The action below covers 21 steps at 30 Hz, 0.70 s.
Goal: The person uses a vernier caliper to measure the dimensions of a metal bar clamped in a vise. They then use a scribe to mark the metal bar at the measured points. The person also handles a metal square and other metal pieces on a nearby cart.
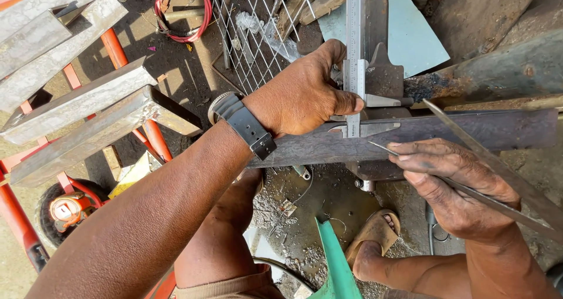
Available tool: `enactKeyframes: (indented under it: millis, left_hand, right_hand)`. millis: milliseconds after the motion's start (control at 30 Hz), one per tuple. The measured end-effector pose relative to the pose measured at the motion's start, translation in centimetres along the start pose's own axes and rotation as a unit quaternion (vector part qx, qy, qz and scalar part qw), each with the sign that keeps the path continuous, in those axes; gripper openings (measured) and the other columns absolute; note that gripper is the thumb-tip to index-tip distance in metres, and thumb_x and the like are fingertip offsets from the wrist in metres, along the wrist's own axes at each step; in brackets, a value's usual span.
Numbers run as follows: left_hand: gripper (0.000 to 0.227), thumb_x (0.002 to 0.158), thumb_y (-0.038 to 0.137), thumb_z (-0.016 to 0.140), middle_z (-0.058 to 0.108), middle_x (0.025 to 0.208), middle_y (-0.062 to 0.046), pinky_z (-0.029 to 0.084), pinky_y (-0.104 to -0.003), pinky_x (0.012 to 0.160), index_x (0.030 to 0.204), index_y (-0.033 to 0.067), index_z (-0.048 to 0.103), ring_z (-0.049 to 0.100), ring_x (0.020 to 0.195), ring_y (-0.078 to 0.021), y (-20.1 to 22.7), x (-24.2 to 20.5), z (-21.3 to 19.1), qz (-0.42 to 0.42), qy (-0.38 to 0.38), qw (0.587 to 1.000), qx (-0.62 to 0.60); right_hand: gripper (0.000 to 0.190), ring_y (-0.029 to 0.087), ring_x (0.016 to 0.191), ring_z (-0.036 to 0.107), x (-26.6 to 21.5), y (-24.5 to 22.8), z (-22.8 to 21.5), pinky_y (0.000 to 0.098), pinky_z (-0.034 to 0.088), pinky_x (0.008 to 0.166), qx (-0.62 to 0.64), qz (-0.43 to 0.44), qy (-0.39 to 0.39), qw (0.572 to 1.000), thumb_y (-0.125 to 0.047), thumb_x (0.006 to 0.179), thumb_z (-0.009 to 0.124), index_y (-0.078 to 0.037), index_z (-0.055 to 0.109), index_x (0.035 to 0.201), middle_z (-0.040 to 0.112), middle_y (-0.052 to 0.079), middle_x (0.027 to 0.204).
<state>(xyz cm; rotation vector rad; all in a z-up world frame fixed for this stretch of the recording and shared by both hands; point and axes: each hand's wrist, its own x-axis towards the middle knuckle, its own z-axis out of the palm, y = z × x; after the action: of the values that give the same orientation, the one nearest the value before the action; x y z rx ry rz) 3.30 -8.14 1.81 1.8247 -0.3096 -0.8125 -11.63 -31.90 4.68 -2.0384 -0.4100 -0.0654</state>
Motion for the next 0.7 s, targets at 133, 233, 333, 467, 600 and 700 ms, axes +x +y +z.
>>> enactKeyframes:
  millis: [133, 233, 333, 467, 600, 700]
  left_hand:
    - [0.043, 0.089, 0.024, 0.085, 0.049, 0.074, 0.001, 0.039, -0.039, 0.055, 0.103, 0.016, 0.046, 0.042, 0.067, -0.0137, -0.46, 0.04, 0.02, 0.027, 0.007, 1.0, 0.003]
    - [0.042, 0.089, 0.023, 0.085, 0.048, 0.077, 0.001, 0.039, -0.039, 0.057, 0.103, 0.0165, 0.046, 0.042, 0.069, -0.0142, -0.74, 0.08, 0.06, 0.028, 0.009, 1.0, -0.003]
    - [0.04, 0.088, 0.021, 0.084, 0.052, 0.08, 0.002, 0.041, -0.038, 0.06, 0.103, 0.0164, 0.047, 0.045, 0.07, -0.0139, -0.75, 0.09, 0.3, 0.024, 0.01, 0.999, -0.023]
    - [0.037, 0.087, 0.021, 0.084, 0.057, 0.082, 0.002, 0.045, -0.036, 0.064, 0.1, 0.0171, 0.049, 0.05, 0.074, -0.0132, -0.91, 0.19, 0.22, 0.048, 0.013, 0.998, -0.028]
    - [0.041, 0.087, 0.02, 0.085, 0.049, 0.08, 0.003, 0.04, -0.035, 0.059, 0.095, 0.0167, 0.045, 0.043, 0.071, -0.0128, -0.49, -0.11, 0.3, 0.03, 0.019, 0.998, -0.042]
    - [0.033, 0.093, 0.022, 0.08, 0.053, 0.083, 0.002, 0.044, -0.037, 0.062, 0.098, 0.0171, 0.047, 0.045, 0.073, -0.0142, 0.02, -0.59, 0.02, 0.012, -0.006, 0.999, -0.032]
  right_hand:
    - [0.014, 0.039, 0.113, 0.078, 0.16, -0.01, -0.43, 0.0433, 0.068, 0.099, -0.014, -0.008, 0.0, 1.0, -0.001, 0.097, 0.06, 0.006, 0.068, 0.106, 0.075, 0.021, 0.109]
    - [0.014, 0.038, 0.111, 0.079, 0.28, 0.04, -0.53, 0.0416, 0.068, 0.097, -0.022, -0.014, -0.006, 1.0, -0.001, 0.097, 0.06, 0.005, 0.068, 0.107, 0.075, 0.022, 0.109]
    - [0.013, 0.038, 0.11, 0.079, 0.09, 0.06, -0.5, 0.0418, 0.067, 0.097, -0.023, -0.018, 0.001, 1.0, 0.0, 0.097, 0.06, 0.005, 0.068, 0.105, 0.075, 0.022, 0.108]
    - [0.008, 0.04, 0.107, 0.08, 0.19, 0.44, -0.1, 0.0433, 0.067, 0.096, -0.023, -0.039, 0.021, 0.999, 0.003, 0.097, 0.06, 0.006, 0.068, 0.099, 0.075, 0.02, 0.103]
    - [0.012, 0.042, 0.114, 0.078, -0.28, 0.54, -0.45, 0.0447, 0.07, 0.1, -0.029, -0.03, 0.007, 0.999, -0.002, 0.098, 0.061, 0.005, 0.066, 0.106, 0.074, 0.022, 0.11]
    - [0.013, 0.043, 0.116, 0.077, -0.5, 0.49, -0.61, 0.0464, 0.071, 0.102, -0.023, -0.011, 0.008, 1.0, -0.004, 0.098, 0.06, 0.004, 0.067, 0.107, 0.073, 0.024, 0.112]
